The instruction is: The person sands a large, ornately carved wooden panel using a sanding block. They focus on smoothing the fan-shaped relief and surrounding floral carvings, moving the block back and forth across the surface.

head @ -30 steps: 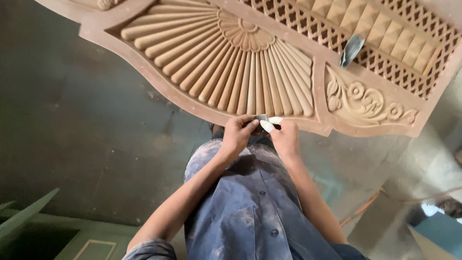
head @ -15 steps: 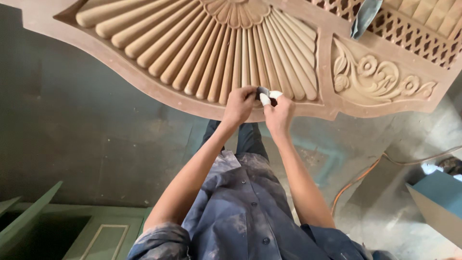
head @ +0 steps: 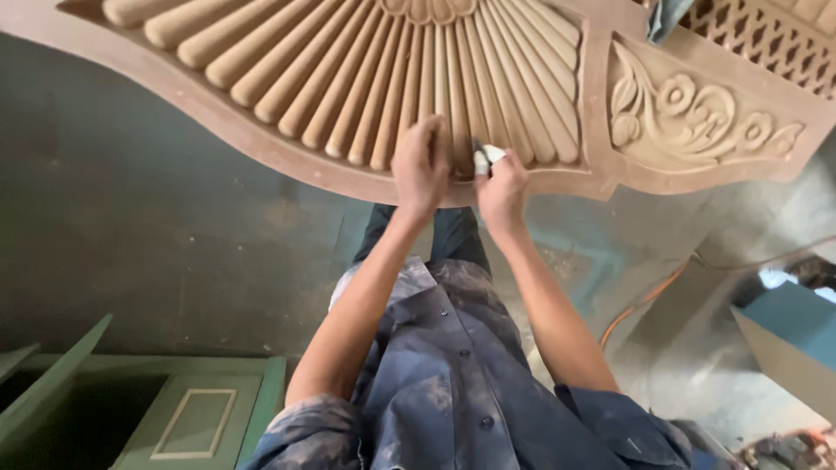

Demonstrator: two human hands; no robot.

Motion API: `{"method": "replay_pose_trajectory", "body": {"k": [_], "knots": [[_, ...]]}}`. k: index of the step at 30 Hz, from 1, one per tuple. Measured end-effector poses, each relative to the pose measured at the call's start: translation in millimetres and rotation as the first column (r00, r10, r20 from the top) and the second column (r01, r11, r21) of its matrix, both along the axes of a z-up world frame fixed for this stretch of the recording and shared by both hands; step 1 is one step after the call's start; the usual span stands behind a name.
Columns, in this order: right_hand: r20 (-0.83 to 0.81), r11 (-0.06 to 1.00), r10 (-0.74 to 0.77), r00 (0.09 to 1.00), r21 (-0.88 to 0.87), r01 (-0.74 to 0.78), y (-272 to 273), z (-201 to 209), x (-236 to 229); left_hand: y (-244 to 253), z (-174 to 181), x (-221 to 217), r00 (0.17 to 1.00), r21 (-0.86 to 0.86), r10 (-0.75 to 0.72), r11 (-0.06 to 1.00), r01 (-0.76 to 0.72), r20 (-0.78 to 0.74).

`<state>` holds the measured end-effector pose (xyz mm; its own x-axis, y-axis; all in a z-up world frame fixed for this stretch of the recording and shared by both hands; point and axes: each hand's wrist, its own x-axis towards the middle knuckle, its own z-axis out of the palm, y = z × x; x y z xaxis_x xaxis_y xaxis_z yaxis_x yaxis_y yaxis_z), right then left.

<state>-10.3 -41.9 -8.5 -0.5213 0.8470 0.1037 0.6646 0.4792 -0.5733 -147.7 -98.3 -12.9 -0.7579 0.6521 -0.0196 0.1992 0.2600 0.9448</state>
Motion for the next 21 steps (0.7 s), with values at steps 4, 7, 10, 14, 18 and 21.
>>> {"method": "replay_pose_trajectory", "body": {"k": [4, 7, 10, 14, 18, 21], "knots": [[0.011, 1.0, -0.007, 1.0, -0.009, 0.007, 14, -19, -14, 6, -6, -17, 0.977, 0.036, -0.009, 0.999, 0.017, -0.214], [0.028, 0.998, 0.056, 0.998, 0.037, -0.057, 10, -19, -11, 3, -11, -15, 0.982, 0.005, -0.02, 1.0, 0.022, -0.189], [0.043, 0.997, 0.067, 0.997, 0.021, -0.068, 2, -5, -9, 0, -11, -10, 0.981, -0.002, -0.029, 1.0, 0.029, -0.194], [0.037, 0.998, 0.028, 0.999, 0.052, -0.029, 16, 1, -32, 6, -10, -15, 0.977, -0.008, -0.035, 0.999, 0.034, -0.209], [0.045, 0.999, 0.002, 0.999, 0.049, -0.004, 34, -15, -47, 5, -8, -13, 0.978, -0.015, -0.022, 1.0, 0.019, -0.207], [0.059, 0.999, 0.041, 0.997, -0.014, -0.041, 28, -16, -42, 6, -3, -18, 0.981, -0.011, -0.024, 1.0, 0.023, -0.194]]}}
